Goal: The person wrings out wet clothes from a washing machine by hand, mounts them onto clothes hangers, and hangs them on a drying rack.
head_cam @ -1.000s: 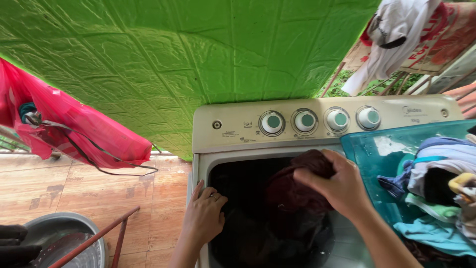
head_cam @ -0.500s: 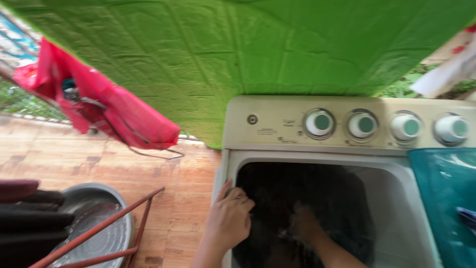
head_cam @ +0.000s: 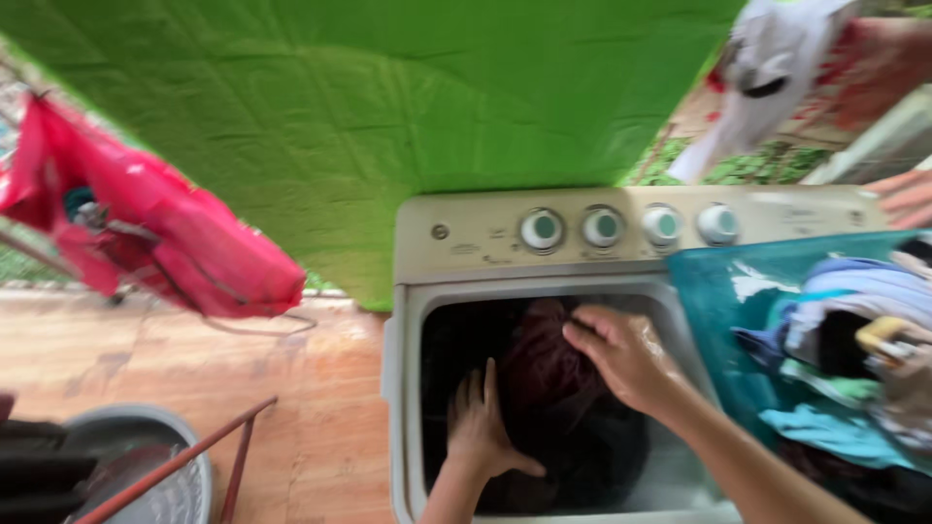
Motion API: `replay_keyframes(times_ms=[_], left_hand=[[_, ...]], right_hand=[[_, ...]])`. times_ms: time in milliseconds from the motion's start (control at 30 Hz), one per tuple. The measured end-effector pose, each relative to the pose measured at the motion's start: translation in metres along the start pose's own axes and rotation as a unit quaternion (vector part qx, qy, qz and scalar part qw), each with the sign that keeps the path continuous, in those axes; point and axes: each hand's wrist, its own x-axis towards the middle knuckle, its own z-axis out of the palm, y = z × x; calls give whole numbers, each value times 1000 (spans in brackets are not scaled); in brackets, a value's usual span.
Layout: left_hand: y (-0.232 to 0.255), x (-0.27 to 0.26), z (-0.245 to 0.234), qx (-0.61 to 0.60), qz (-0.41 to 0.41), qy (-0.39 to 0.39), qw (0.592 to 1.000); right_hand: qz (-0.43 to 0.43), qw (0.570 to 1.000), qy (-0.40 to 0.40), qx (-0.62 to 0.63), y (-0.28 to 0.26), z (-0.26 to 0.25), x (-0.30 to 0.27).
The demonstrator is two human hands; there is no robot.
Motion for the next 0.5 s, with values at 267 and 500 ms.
replay_keyframes(times_ms=[267,500], left_hand=[[31,51,34,-354,79,197,911],[27,76,-8,-642,180,210,715]], right_hand=[[-8,891,30,453,-96,-110,-40],[60,825,172,535,13,-161,-47]])
